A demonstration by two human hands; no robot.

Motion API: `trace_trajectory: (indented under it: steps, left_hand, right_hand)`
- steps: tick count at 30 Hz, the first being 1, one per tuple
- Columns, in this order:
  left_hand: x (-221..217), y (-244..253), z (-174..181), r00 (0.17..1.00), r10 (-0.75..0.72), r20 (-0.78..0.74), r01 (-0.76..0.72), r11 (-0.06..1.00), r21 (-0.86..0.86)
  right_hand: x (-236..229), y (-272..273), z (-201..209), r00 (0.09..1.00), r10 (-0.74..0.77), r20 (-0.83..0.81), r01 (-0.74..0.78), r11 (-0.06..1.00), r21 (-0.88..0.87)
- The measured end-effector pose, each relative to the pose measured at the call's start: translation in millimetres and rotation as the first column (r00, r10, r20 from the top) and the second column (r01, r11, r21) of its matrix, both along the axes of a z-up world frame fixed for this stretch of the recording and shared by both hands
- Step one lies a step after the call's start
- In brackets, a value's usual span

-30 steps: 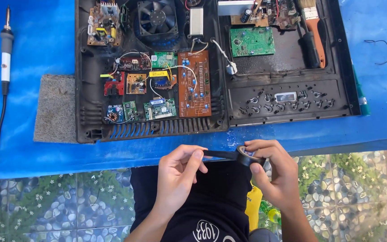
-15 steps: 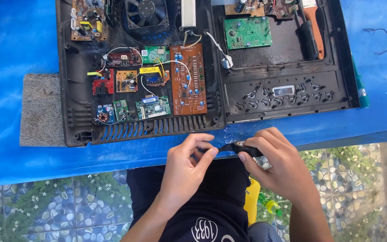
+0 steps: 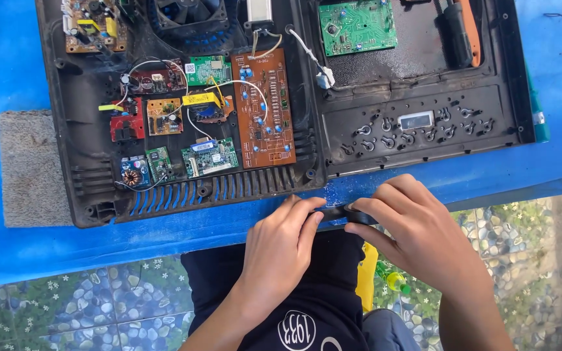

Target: Repairing the internal components of an induction cooker by securing wires with electrical tape and using a screwdriver.

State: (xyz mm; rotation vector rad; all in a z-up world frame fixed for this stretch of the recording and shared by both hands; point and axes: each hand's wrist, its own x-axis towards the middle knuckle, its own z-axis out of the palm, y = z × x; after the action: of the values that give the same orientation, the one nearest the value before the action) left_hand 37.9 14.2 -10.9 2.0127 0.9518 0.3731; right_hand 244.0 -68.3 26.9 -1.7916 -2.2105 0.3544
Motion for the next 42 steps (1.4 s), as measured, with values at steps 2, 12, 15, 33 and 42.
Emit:
trace_trajectory:
  steps: [2,12,15,33,42]
  left_hand:
    - [-0.5,0.4,-1.1,1.0,-0.01,-0.004,0.01,1.0,0.015]
    - [1.4,0.0,-5.6,1.0,-0.019,0.002,0.019,0.998,0.064]
    - [0.6,-0.8,-6.7,1.0,-0.013,-0.008,0.013,0.997,0.072]
    - [-0.7,-2.3,-1.5,1.0,-0.025,0.02,0.024,0.998,0.054]
    - [6.7,-3.0,4.0,1.0,-0.016,0.006,0.016,1.0,0.026]
  right_hand:
    - [1.9,-1.0,0.0,1.0,-0.006,-0.01,0.006,1.0,0.004]
    - [18.2,-10.2,-4.7,0.994,-0.039,-0.099,0.038,0.999,-0.016]
    - [19.1,-11.0,-5.7,0.993,-0.033,-0.117,0.03,0.999,-0.027]
    - [24.2,-17.4,-15.6,0.97,-0.065,-0.234,0.063,0.998,-0.014]
    - [16.0,-10.4,-10.7,0.959,-0.119,-0.257,0.138,0.989,0.057]
